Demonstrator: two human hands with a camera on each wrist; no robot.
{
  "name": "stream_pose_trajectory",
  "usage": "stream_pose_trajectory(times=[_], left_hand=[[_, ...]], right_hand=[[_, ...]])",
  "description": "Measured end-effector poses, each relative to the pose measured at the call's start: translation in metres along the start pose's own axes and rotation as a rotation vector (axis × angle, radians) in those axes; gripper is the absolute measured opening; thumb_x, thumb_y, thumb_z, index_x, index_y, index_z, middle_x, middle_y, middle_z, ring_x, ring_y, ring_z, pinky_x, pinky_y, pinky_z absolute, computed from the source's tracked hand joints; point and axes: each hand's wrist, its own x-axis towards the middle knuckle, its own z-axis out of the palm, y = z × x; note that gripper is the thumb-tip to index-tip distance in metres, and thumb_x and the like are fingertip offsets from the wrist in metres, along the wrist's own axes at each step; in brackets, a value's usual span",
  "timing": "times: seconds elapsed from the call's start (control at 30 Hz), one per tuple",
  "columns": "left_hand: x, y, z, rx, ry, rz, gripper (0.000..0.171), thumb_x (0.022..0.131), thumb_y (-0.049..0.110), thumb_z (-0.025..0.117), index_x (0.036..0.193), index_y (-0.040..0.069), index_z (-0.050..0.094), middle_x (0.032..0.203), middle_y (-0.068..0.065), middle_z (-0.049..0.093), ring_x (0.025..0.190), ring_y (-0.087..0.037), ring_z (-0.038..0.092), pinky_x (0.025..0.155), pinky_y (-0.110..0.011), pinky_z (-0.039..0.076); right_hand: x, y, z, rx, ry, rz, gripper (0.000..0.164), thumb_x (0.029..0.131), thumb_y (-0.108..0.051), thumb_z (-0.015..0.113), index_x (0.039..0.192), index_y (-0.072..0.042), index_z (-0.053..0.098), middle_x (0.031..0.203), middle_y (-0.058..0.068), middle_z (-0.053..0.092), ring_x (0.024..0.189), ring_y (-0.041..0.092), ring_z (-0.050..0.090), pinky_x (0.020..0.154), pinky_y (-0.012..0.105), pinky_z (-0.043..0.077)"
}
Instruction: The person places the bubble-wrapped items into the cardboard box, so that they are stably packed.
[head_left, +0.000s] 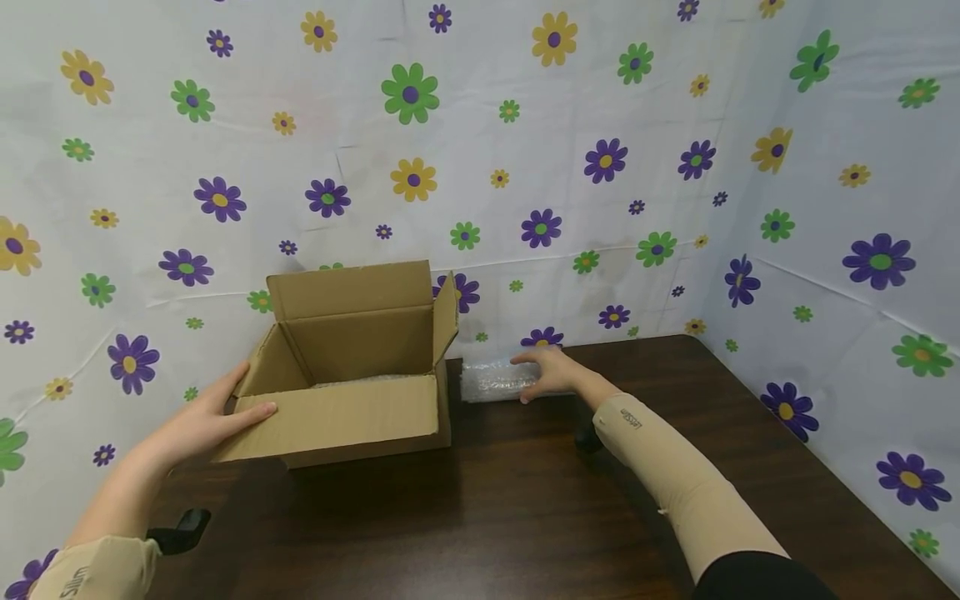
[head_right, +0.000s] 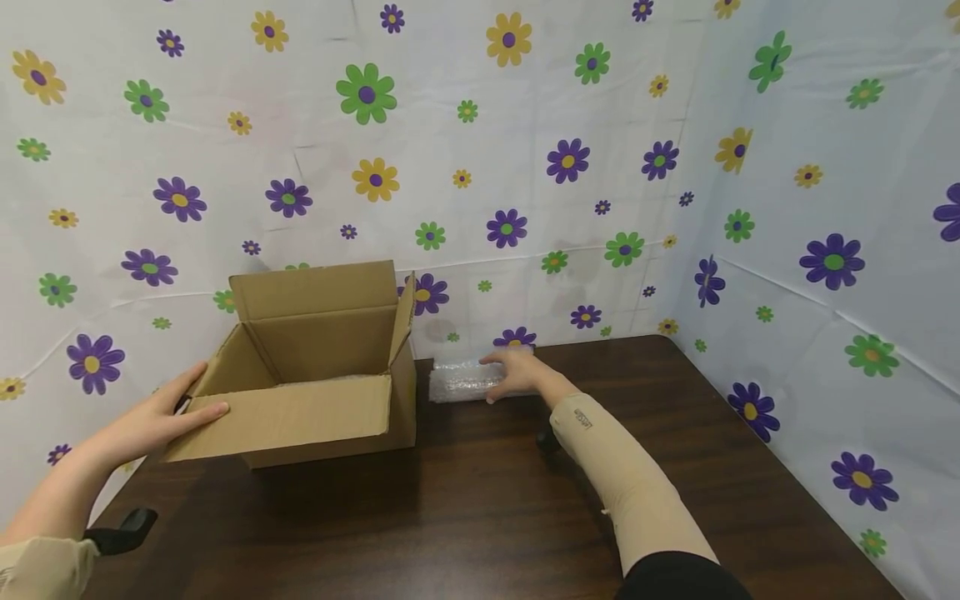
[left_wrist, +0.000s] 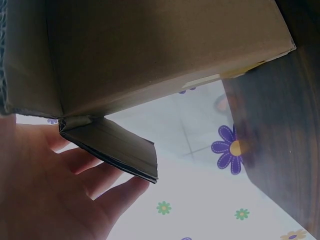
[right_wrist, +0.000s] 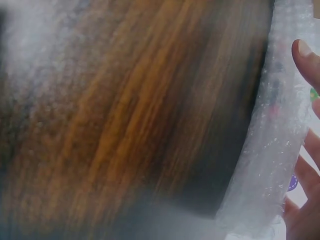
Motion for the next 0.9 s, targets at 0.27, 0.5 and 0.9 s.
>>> stream_pose_trajectory(times=[0.27, 0.5, 0.9], left_hand=[[0.0006, -0.0011, 0.0, -0.004, 0.003, 0.002, 0.095, 0.095, 0.038, 0.06, 0.153, -0.002, -0.003, 0.152, -0.038, 0.008, 0.136, -0.059, 0.01, 0.099, -0.076, 0.015], [0.0006, -0.0011, -0.0004, -0.007, 0.0, 0.004, 0.094, 0.096, 0.038, 0.06, 0.154, -0.001, -0.003, 0.152, -0.038, 0.011, 0.135, -0.059, 0.013, 0.098, -0.076, 0.018], [-0.0011, 0.0009, -0.0007, -0.005, -0.004, -0.01, 0.096, 0.095, 0.039, 0.06, 0.153, -0.004, -0.003, 0.152, -0.038, 0.007, 0.136, -0.059, 0.009, 0.099, -0.076, 0.015]], right_hand=[[0.0022, -0.001, 0.0023, 0.015, -0.03, 0.035, 0.073, 0.073, -0.031, 0.086, 0.138, -0.016, 0.056, 0.142, 0.009, 0.051, 0.132, 0.031, 0.044, 0.105, 0.051, 0.038], [0.0036, -0.0023, 0.0022, -0.012, -0.049, 0.042, 0.072, 0.073, -0.03, 0.085, 0.137, -0.016, 0.056, 0.141, 0.008, 0.052, 0.132, 0.031, 0.043, 0.107, 0.05, 0.036], [0.004, -0.0013, 0.0038, -0.007, -0.032, 0.015, 0.064, 0.077, -0.024, 0.083, 0.135, -0.016, 0.059, 0.139, 0.009, 0.054, 0.131, 0.03, 0.045, 0.107, 0.049, 0.037]])
